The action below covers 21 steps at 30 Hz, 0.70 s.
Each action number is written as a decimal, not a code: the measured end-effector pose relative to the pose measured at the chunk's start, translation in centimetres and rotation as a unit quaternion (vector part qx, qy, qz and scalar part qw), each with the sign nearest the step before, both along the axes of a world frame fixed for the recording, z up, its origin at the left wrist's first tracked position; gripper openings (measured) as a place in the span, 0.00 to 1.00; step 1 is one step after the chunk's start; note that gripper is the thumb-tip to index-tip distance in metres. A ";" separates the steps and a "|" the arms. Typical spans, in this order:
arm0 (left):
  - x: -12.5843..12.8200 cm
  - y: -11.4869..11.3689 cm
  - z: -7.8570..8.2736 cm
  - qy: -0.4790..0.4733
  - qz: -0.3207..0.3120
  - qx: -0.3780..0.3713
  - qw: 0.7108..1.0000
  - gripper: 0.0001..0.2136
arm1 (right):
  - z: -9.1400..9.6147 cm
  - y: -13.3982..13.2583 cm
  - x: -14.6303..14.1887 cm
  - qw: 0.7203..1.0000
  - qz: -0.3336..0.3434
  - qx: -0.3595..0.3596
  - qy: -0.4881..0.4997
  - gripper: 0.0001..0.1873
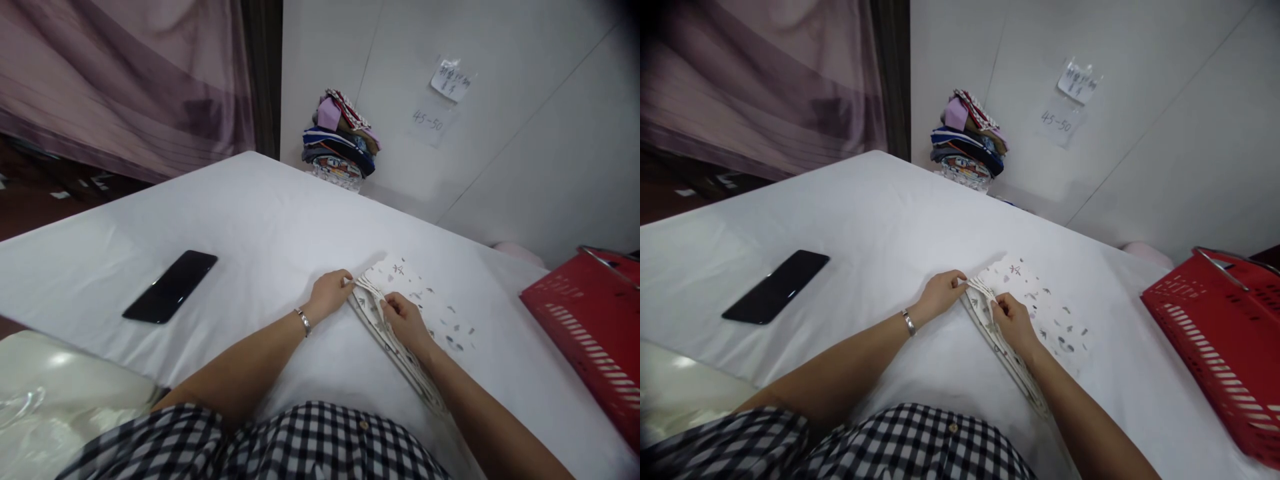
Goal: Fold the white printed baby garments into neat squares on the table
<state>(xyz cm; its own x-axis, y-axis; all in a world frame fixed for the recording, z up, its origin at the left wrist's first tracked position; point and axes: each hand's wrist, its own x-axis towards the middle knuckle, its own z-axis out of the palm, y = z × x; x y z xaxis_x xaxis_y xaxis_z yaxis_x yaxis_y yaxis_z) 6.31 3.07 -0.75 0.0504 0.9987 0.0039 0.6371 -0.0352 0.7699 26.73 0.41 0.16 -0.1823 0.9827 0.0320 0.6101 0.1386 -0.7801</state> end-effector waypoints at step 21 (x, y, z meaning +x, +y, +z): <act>0.1 -0.2 -0.3 -0.084 -0.001 -0.029 0.996 0.04 | 0.6 -0.3 0.2 0.999 -0.040 0.034 0.012 0.14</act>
<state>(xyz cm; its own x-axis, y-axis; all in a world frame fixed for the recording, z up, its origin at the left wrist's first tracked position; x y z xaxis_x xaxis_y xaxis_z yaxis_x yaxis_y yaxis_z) 6.43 2.92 -1.05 0.0555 0.9975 -0.0444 0.4984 0.0108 0.8669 26.88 0.12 0.72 -0.1016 0.9896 0.1022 0.6022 0.1430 -0.7854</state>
